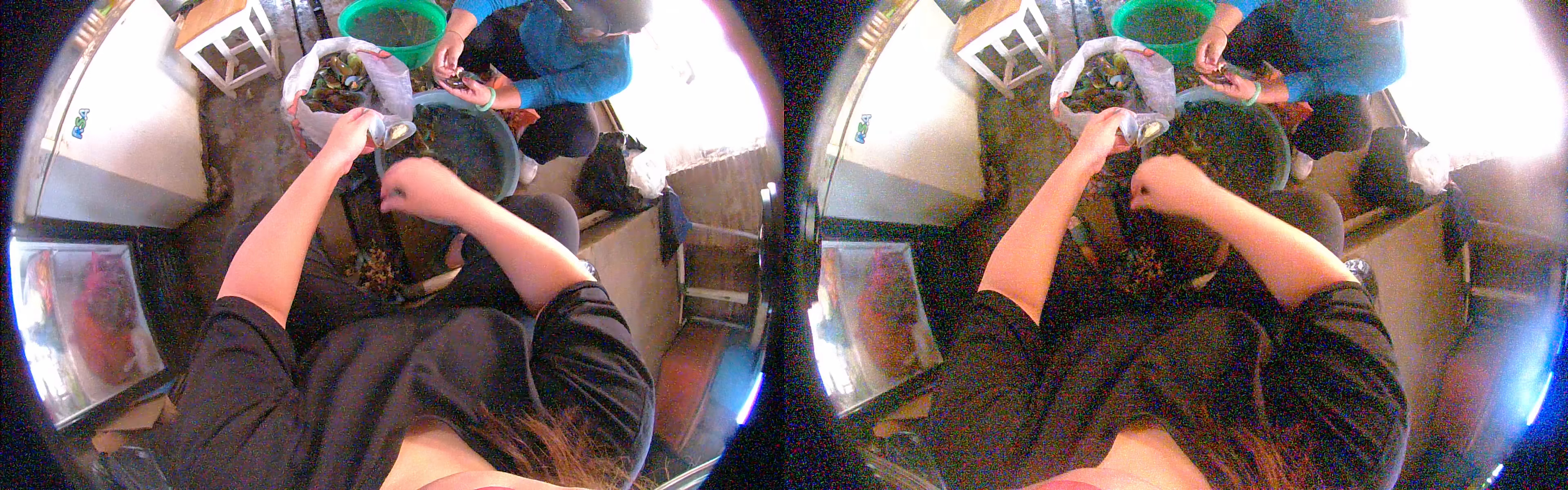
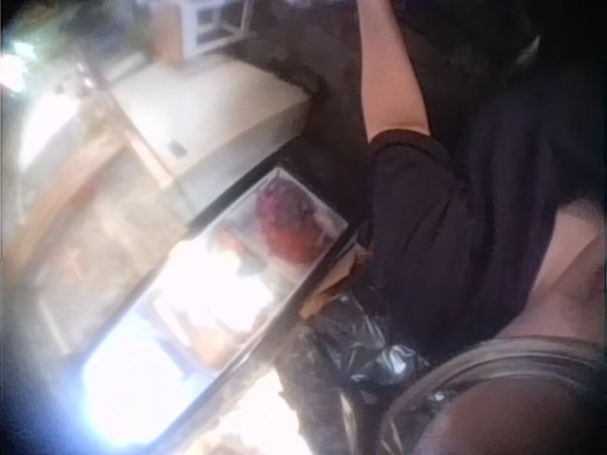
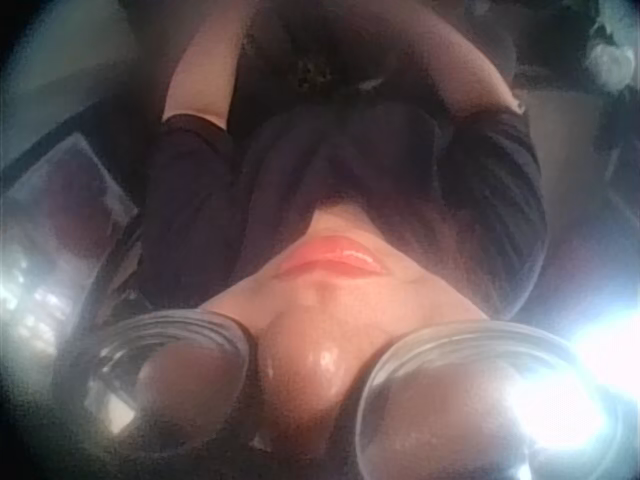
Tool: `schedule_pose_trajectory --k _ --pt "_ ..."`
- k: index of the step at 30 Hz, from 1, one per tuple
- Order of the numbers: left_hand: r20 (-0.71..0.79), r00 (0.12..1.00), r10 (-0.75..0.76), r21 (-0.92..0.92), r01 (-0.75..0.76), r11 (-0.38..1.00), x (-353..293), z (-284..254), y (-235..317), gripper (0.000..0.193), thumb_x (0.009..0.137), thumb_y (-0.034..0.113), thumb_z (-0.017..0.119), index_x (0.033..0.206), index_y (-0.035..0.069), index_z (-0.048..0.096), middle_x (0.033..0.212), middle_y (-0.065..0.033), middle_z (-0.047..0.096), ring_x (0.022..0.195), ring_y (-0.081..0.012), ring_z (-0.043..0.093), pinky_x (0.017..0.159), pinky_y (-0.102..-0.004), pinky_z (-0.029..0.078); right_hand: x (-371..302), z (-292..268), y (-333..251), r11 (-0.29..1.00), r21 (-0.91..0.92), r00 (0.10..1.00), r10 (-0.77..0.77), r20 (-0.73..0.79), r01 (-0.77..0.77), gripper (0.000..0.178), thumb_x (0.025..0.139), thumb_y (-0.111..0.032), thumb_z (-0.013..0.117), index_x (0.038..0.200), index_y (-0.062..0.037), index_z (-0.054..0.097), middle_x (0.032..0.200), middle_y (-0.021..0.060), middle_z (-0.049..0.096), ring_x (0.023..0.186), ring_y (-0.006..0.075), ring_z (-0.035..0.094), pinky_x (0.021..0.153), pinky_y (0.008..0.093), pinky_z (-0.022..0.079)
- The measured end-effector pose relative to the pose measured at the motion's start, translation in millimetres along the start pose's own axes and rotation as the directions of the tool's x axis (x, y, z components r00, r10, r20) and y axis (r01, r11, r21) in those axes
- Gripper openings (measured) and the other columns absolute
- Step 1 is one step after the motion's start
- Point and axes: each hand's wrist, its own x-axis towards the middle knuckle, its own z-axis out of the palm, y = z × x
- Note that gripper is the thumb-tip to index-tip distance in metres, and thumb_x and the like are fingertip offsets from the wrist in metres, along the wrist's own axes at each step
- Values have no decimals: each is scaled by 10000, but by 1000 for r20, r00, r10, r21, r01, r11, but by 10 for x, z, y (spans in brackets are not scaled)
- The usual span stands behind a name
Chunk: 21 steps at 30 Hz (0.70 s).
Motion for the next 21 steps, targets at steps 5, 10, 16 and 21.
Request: schedule_pose_trajectory --k 5,10,16,21 --pt "109 992 69 199 -89 976 -22 57 -21 289 949 318 436 1007 115 635 902 -10 631 747 -137 550 679 -293 433 113 -203 533 995 -91 888 -69 -455 31 177 761 -258 634 804 -94 684 815 134 638 836 308 616 779 427 501" --pt "157 979 133 194 -163 967 12 103 -102 341 947 286 433 938 27 654 924 -48 642 868 -152 568 820 -314 425 129 -215 556 998 -36 944 29 -330 -43 149 747 -182 663 827 -56 663 827 119 630 822 303 616 755 393 494" --pt "261 949 176 107 -209 972 -33 192 -50 240 890 237 587 977 18 635 928 -28 646 860 -125 572 809 -276 432 143 -175 664 995 65 919 92 -383 -73 154 796 -176 619 845 -34 654 818 149 633 809 322 616 742 404 487" --pt "353 907 228 159 -299 941 -122 194 47 223 835 167 659 1001 21 632 942 -23 656 864 -109 588 810 -271 449 194 -56 824 992 121 901 68 -428 -18 160 822 -155 582 873 -17 643 833 163 637 827 341 615 748 404 485"
